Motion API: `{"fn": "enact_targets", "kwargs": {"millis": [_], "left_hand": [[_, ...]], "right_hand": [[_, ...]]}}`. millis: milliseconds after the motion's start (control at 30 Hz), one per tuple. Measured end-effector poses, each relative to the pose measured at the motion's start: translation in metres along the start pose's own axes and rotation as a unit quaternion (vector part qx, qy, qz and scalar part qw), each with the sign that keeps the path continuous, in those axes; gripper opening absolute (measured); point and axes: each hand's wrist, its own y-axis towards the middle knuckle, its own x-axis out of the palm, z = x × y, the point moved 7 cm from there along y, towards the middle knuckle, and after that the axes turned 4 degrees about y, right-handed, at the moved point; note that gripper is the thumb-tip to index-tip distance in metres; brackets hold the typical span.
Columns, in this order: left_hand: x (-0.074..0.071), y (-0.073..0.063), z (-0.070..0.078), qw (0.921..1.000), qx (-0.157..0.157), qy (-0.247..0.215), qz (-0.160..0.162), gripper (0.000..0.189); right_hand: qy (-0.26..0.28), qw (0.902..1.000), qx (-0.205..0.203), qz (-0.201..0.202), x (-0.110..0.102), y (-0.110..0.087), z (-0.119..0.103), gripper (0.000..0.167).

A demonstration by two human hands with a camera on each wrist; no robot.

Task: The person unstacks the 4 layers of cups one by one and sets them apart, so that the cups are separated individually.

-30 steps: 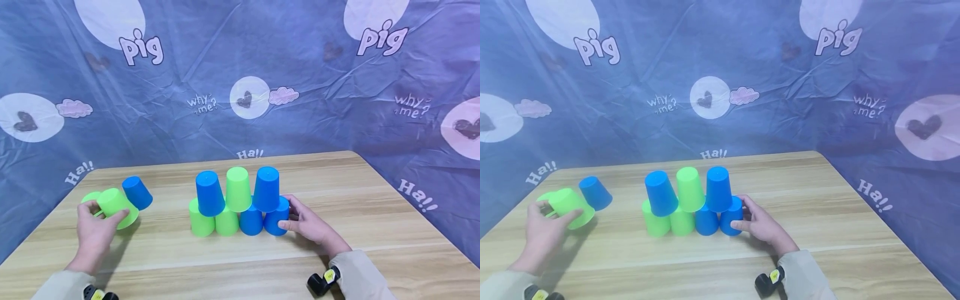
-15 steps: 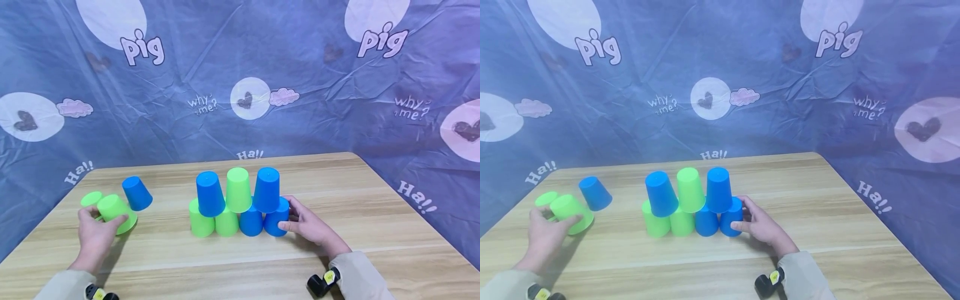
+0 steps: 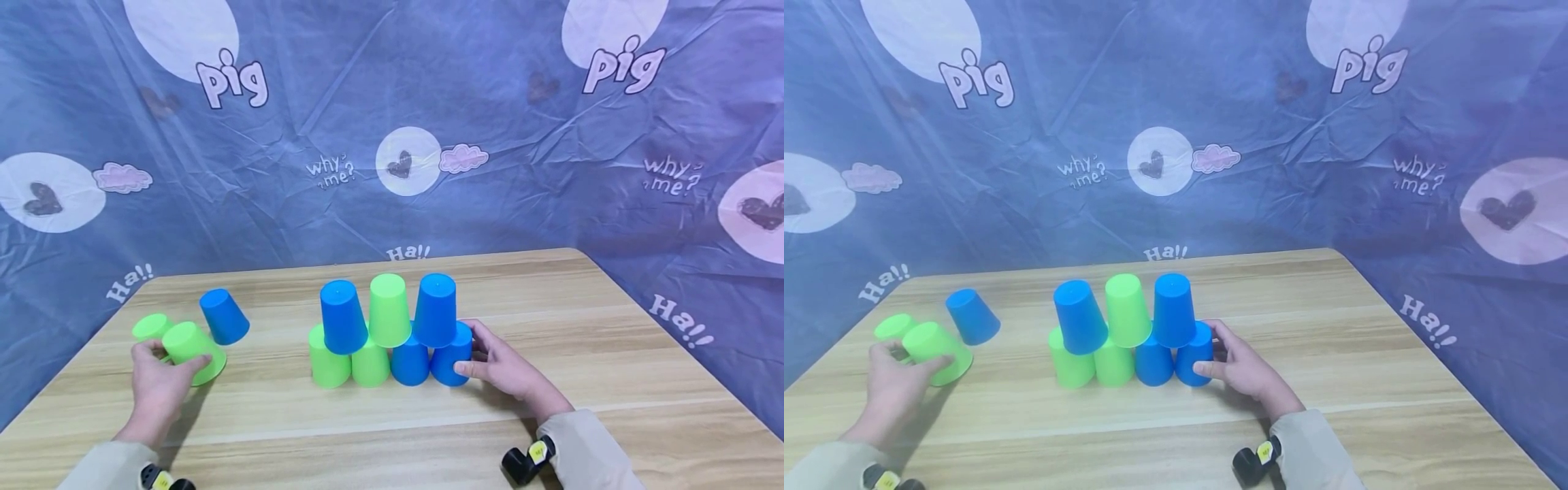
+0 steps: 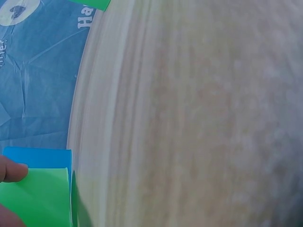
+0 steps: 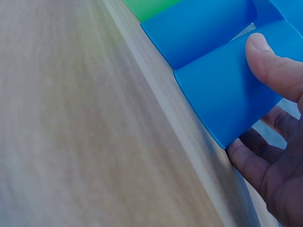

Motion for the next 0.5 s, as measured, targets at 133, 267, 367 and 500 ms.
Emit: {"fn": "enact_targets", "kwargs": {"millis": [133,267,367,500], "left_hand": [[0.0010,0.0003,-0.0006,1.0000,-0.002,-0.001,-0.003,0.086],[0.0015,0.0007,-0.0012,1.0000,-0.003,-0.004,-0.004,0.086],[0.0020,0.0006,-0.0025,1.0000,-0.005,-0.003,-0.008,0.087],[0.0021,0.0010,-0.0035,0.9999,-0.006,-0.003,-0.009,0.089]], "right_hand": [[0.000,1.0000,-0.001,0.000,0.0003,0.0001,-0.0006,0.063],[-0.002,1.0000,-0.005,-0.003,-0.0001,-0.0006,-0.0018,0.064],[-0.003,1.0000,-0.007,-0.003,-0.0007,-0.0011,-0.0029,0.064],[-0.003,0.9999,-0.009,-0.006,-0.0004,-0.0015,-0.0040,0.063]]}}
